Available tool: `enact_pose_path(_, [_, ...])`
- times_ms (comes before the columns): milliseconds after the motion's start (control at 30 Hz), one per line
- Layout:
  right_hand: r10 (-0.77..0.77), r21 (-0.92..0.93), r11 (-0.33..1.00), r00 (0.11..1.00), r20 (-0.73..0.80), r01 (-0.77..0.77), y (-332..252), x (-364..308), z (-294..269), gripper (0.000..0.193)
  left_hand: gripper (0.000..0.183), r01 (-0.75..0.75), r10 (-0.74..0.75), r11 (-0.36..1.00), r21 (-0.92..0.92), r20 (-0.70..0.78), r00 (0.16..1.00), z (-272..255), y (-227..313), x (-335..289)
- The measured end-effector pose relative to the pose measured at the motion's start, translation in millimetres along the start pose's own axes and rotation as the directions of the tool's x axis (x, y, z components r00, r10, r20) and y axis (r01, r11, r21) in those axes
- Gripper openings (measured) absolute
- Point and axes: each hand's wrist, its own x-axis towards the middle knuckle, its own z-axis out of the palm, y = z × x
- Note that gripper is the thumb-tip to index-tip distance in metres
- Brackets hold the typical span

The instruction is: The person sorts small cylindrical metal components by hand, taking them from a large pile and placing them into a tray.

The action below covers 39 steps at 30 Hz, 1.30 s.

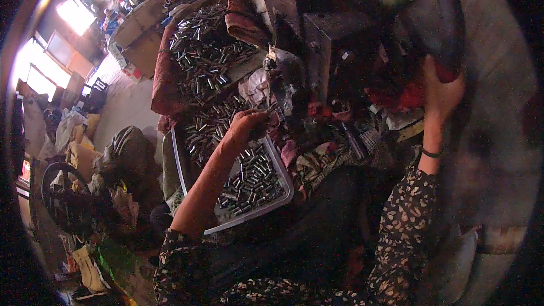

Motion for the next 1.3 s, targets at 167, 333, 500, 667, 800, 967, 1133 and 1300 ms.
enact_pose_path(167, [0.012, -0.094, 0.996, 0.984, 0.179, 0.005, -29.0, 26.0, -11.4, 0.043, 0.02, -0.044, 0.05, 0.998, -0.047, 0.137, 0.989, -3.2, -13.7, 29.6])
enact_pose_path(333, [-0.138, -0.156, 0.974, 0.975, 0.172, 0.165, -52.5, 58.4, -6.8, 0.032, 0.02, 0.016, -0.017, 1.0, 0.007, 0.115, 0.993, 8.7, -1.0, 32.6])
enact_pose_path(500, [-0.104, -0.236, 0.953, 0.941, 0.323, 0.187, -85.9, 84.2, -9.0, 0.032, 0.016, -0.056, 0.054, 0.997, 0.053, 0.041, 0.998, 8.6, -2.6, 46.4])
enact_pose_path(667, [-0.203, -0.241, 0.927, 0.925, 0.322, 0.288, -77.9, 102.6, -1.5, 0.038, 0.019, -0.15, 0.153, 0.978, 0.147, -0.004, 0.988, 27.5, -3.3, 50.7])
enact_pose_path(800, [-0.217, -0.155, 0.955, 0.953, 0.213, 0.252, -67.6, 63.2, 13.1, 0.037, 0.025, -0.091, 0.094, 0.994, 0.053, -0.041, 0.995, 17.2, -13.5, 44.1])
enact_pose_path(967, [-0.26, -0.144, 0.958, 0.963, -0.069, 0.249, 15.8, 12.5, -5.7, 0.05, 0.025, -0.031, 0.03, 0.983, -0.181, -0.006, 1.0, 40.1, -15.4, 45.7])
enact_pose_path(1133, [-0.376, -0.298, 0.888, 0.926, -0.028, 0.351, -16.2, 23.5, -10.2, 0.055, 0.023, -0.064, 0.062, 0.998, -0.021, -0.074, 0.995, 38.2, -12.4, 49.0])
enact_pose_path(1300, [-0.566, 0.05, 0.824, 0.822, 0.054, 0.564, -136.1, -101.9, -7.9, 0.035, 0.025, -0.076, 0.055, 0.949, -0.306, -0.077, 0.996, -6.2, -16.5, 25.3])
